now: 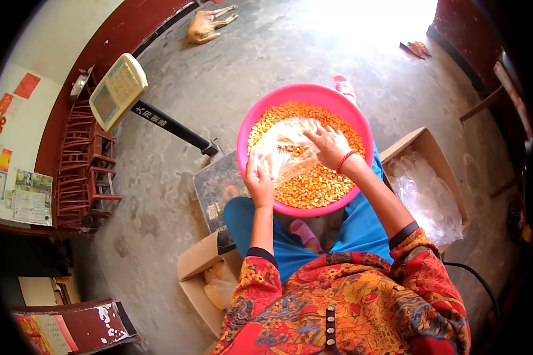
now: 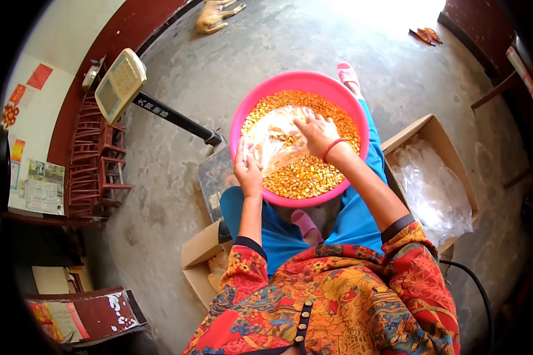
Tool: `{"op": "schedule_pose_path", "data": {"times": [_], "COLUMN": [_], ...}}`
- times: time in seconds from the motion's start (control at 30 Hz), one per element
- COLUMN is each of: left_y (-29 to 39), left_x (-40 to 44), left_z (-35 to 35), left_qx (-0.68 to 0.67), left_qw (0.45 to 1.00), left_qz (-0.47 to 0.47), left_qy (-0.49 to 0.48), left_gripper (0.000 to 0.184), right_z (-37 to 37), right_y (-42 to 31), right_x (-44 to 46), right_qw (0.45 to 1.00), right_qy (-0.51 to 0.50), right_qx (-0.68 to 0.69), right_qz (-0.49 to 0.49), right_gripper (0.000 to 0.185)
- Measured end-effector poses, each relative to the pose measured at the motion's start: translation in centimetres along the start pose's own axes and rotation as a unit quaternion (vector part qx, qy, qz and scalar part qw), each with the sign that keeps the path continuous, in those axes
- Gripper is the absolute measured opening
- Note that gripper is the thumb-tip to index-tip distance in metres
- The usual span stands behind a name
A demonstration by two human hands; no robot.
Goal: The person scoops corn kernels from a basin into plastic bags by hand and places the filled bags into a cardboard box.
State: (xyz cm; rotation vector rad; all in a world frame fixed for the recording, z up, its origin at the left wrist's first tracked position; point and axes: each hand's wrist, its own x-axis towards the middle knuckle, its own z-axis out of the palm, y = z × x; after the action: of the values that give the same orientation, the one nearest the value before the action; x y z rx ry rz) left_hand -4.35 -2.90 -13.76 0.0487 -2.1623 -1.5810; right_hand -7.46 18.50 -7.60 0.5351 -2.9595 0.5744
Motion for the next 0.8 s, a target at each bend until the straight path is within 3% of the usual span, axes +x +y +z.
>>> {"op": "schedule_pose_path", "data": {"times": [0.03,0.07,0.1,0.17,0.2,0.23,0.3,0.33,0.4,0.43,0.5,0.57,0.63,0.7,0.77,0.8], "left_y": [0.4,0.7,2.2,3.2,3.3,5.0,8.4,9.5,9.3,9.3,8.1,6.4,4.3,2.6,2.9,3.1], "left_x": [0.0,0.1,0.2,0.6,1.3,1.8,2.5,2.9,3.4,3.7,3.8,2.7,1.2,-0.5,-0.6,-0.6], "left_z": [-0.2,-0.3,-0.4,-0.5,-0.5,-0.5,-0.3,-0.2,-0.1,0.0,-0.2,0.1,0.1,-0.4,-0.3,-0.2], "left_qx": [-0.007,-0.013,-0.042,-0.072,-0.056,-0.059,-0.063,-0.071,-0.064,-0.060,0.043,0.051,0.058,0.103,0.073,0.057], "left_qw": [1.000,1.000,0.997,0.991,0.996,0.995,0.995,0.996,0.998,0.998,0.991,0.991,0.991,0.992,0.994,0.996], "left_qz": [-0.004,-0.008,-0.059,-0.110,-0.071,-0.074,-0.077,-0.045,-0.007,0.012,0.123,0.121,0.118,0.055,0.068,0.057], "left_qy": [-0.002,-0.003,-0.004,-0.011,-0.007,-0.015,-0.024,-0.016,-0.005,0.001,-0.012,-0.019,-0.027,-0.046,-0.050,-0.044], "left_gripper": [0.045,0.046,0.045,0.045,0.045,0.046,0.046,0.046,0.046,0.046,0.048,0.052,0.056,0.057,0.057,0.058], "right_z": [0.3,0.9,1.2,1.1,-0.9,-1.7,-3.6,-4.7,-6.2,-6.1,-5.5,-4.5,-4.0,-2.6,-0.7,1.0], "right_y": [0.8,1.7,2.3,3.7,3.1,3.2,3.5,3.3,3.1,3.3,3.7,4.5,4.2,5.1,6.0,7.2], "right_x": [0.6,0.5,0.8,1.6,2.2,2.8,4.1,4.5,5.1,5.3,5.8,5.6,4.5,3.5,2.6,2.3], "right_qw": [0.994,0.997,0.997,0.971,0.941,0.876,0.794,0.794,0.727,0.726,0.776,0.793,0.798,0.776,0.773,0.804], "right_qy": [-0.090,-0.025,-0.023,0.074,0.027,0.038,0.091,0.092,0.136,0.136,0.136,0.101,0.134,0.135,0.178,0.180], "right_qx": [0.019,0.037,0.037,0.225,0.326,0.469,0.591,0.591,0.665,0.666,0.606,0.589,0.570,0.595,0.565,0.533], "right_qz": [0.057,0.055,0.056,0.011,0.086,0.105,0.109,0.109,0.105,0.106,0.109,0.119,0.140,0.160,0.228,0.195], "right_gripper": [0.032,0.020,0.020,0.016,0.019,0.022,0.022,0.022,0.021,0.021,0.019,0.017,0.017,0.017,0.018,0.017]}}
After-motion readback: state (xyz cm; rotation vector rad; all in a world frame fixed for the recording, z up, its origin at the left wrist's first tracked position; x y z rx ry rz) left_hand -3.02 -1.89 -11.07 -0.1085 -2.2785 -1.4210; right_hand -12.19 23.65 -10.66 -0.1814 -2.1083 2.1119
